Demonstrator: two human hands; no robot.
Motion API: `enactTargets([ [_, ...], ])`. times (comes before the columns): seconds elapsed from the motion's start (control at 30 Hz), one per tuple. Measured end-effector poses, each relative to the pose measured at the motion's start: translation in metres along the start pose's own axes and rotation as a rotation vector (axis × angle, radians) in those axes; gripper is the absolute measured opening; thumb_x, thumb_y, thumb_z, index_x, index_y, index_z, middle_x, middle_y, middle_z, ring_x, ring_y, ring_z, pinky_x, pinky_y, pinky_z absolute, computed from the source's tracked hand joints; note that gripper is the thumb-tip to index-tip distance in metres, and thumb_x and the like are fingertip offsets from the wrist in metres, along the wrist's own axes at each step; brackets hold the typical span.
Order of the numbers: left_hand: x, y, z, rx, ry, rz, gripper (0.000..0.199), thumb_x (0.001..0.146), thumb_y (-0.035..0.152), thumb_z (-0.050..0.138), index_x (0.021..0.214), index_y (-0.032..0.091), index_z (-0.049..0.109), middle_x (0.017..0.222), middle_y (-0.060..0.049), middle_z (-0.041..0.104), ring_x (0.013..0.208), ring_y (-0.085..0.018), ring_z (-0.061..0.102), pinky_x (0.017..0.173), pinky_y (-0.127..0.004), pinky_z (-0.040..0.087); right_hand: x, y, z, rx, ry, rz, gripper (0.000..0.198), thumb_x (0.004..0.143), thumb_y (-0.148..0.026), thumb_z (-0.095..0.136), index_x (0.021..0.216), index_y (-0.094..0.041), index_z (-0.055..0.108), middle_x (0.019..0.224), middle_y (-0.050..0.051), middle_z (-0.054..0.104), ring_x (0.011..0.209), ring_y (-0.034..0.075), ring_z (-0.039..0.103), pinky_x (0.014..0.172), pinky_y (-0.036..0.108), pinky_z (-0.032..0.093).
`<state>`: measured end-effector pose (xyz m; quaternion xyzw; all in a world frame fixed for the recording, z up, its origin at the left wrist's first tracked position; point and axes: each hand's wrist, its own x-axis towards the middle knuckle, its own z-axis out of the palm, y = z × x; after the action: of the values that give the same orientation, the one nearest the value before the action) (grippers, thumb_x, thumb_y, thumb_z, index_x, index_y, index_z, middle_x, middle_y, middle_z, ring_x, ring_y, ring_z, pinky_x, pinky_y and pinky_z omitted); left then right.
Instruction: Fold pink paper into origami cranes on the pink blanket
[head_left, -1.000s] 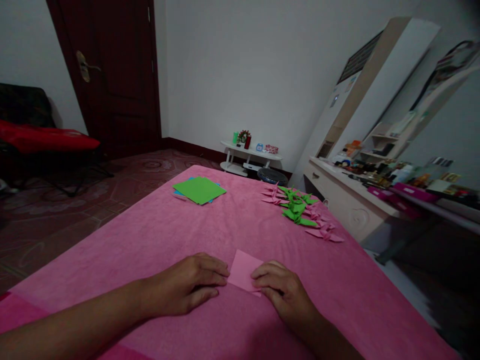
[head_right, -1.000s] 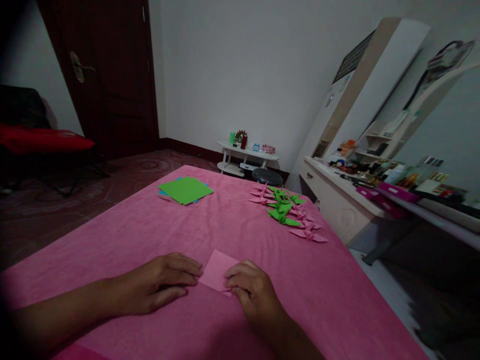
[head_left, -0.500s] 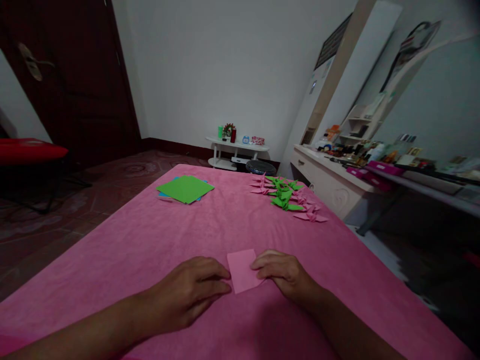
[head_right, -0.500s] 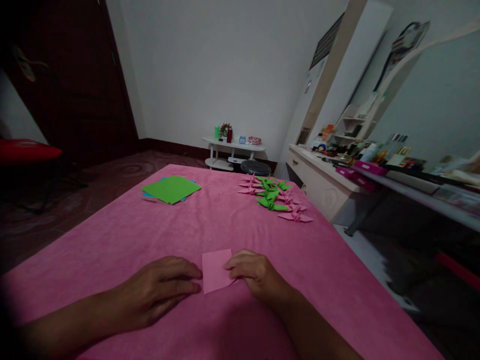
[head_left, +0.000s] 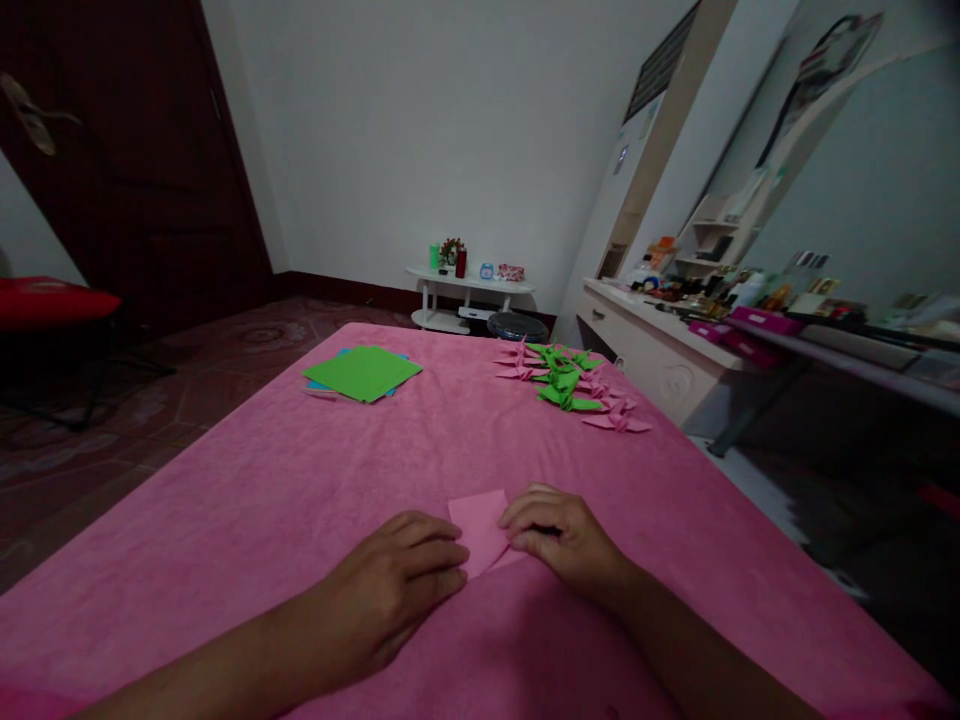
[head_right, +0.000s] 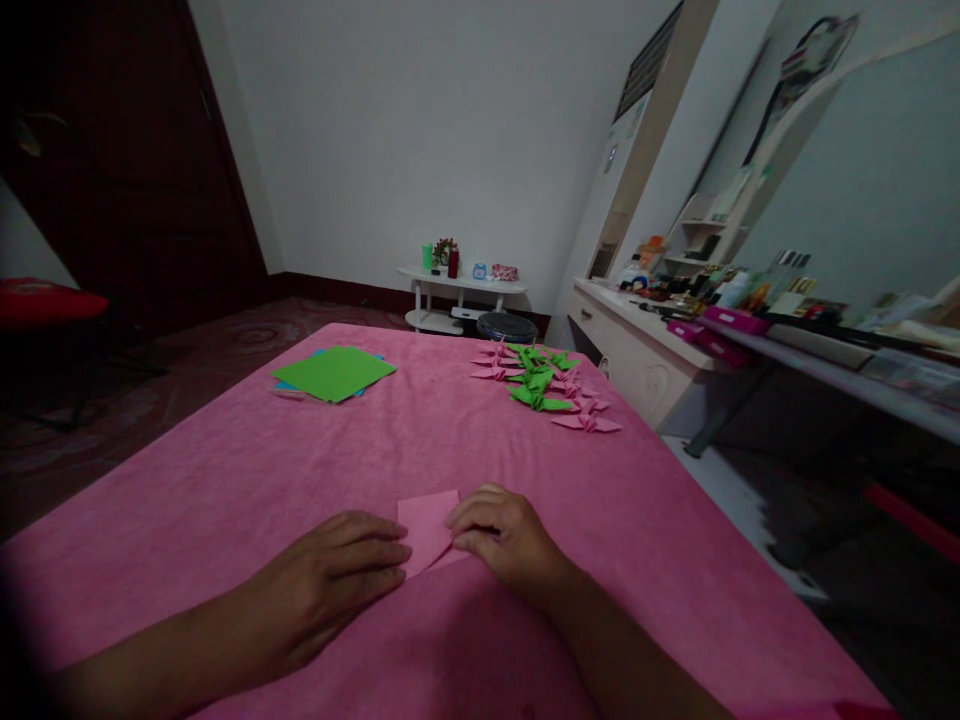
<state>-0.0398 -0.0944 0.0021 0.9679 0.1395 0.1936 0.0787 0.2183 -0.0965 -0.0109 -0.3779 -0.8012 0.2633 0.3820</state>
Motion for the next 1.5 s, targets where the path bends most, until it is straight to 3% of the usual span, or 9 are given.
enactTargets([
  [0.2, 0.000, 0.000, 0.005, -0.057, 0.060, 0.001, 0.031, 0.088, 0.014, 0.041, 0.116, 0.019, 0.055, 0.109, -0.011, 0.062, 0.100, -0.020, 0.056, 0.088, -0.039, 0.045, 0.002, -0.001, 0.008, 0.049, 0.073, 0.145, 0.009, 0.073, -0.011, 0.063, 0.067, -0.018, 0.064, 0.075, 0.003, 0.062, 0.076, 0.015, 0.059, 0.070, 0.026, 0.046],
  [0.47, -0.001, 0.001, 0.005, -0.128, -0.001, -0.052, 0.031, 0.088, 0.013, 0.040, 0.115, 0.019, 0.053, 0.113, -0.010, 0.059, 0.100, -0.020, 0.054, 0.088, -0.036, 0.044, 0.005, -0.001, 0.013, 0.041, 0.132, 0.164, 0.014, 0.074, -0.012, 0.062, 0.063, -0.017, 0.056, 0.077, 0.002, 0.056, 0.077, 0.014, 0.055, 0.069, 0.025, 0.043],
  [0.57, 0.002, 0.003, 0.003, -0.162, 0.016, -0.069, 0.035, 0.087, 0.012, 0.038, 0.119, 0.020, 0.049, 0.110, -0.010, 0.059, 0.097, -0.019, 0.053, 0.086, -0.035, 0.044, 0.006, -0.003, 0.012, 0.055, 0.123, 0.159, 0.013, 0.077, -0.014, 0.060, 0.065, -0.018, 0.057, 0.076, 0.002, 0.055, 0.075, 0.014, 0.055, 0.068, 0.025, 0.042],
  [0.7, 0.010, 0.004, 0.004, -0.158, 0.038, -0.091, 0.043, 0.082, 0.012, 0.041, 0.124, 0.021, 0.045, 0.103, -0.010, 0.057, 0.092, -0.021, 0.053, 0.082, -0.036, 0.044, 0.005, -0.003, 0.009, 0.099, 0.043, 0.199, 0.007, 0.071, -0.011, 0.065, 0.071, -0.018, 0.064, 0.083, 0.002, 0.057, 0.079, 0.014, 0.056, 0.069, 0.025, 0.044],
  [0.8, 0.016, 0.003, 0.006, -0.156, 0.022, -0.098, 0.041, 0.075, 0.009, 0.044, 0.114, 0.020, 0.050, 0.096, -0.009, 0.055, 0.087, -0.021, 0.051, 0.079, -0.035, 0.043, 0.005, -0.002, 0.008, 0.074, 0.003, 0.213, 0.008, 0.069, -0.011, 0.066, 0.071, -0.019, 0.066, 0.092, 0.004, 0.057, 0.086, 0.016, 0.057, 0.073, 0.027, 0.045],
  [0.93, 0.017, 0.002, 0.007, -0.183, -0.003, -0.141, 0.035, 0.069, 0.004, 0.044, 0.100, 0.018, 0.053, 0.091, -0.007, 0.054, 0.084, -0.019, 0.049, 0.076, -0.032, 0.042, 0.005, -0.005, 0.011, -0.052, -0.007, 0.119, 0.012, 0.075, -0.009, 0.060, 0.069, -0.019, 0.060, 0.089, 0.004, 0.059, 0.088, 0.017, 0.055, 0.077, 0.029, 0.043],
  [1.13, 0.014, 0.002, 0.007, -0.225, 0.020, -0.147, 0.028, 0.071, 0.004, 0.043, 0.094, 0.017, 0.052, 0.093, -0.007, 0.055, 0.086, -0.019, 0.050, 0.077, -0.031, 0.041, 0.006, -0.007, 0.015, -0.199, 0.006, 0.114, 0.010, 0.079, -0.011, 0.056, 0.074, -0.020, 0.054, 0.084, 0.003, 0.057, 0.083, 0.017, 0.052, 0.075, 0.029, 0.040],
  [1.5, 0.008, 0.008, 0.005, -0.160, 0.033, -0.101, 0.028, 0.085, 0.010, 0.038, 0.106, 0.017, 0.055, 0.099, -0.009, 0.059, 0.089, -0.019, 0.055, 0.079, -0.032, 0.044, 0.009, 0.002, 0.018, -0.071, 0.080, 0.297, 0.013, 0.070, -0.013, 0.062, 0.060, -0.017, 0.054, 0.090, 0.003, 0.053, 0.079, 0.014, 0.054, 0.069, 0.025, 0.041],
])
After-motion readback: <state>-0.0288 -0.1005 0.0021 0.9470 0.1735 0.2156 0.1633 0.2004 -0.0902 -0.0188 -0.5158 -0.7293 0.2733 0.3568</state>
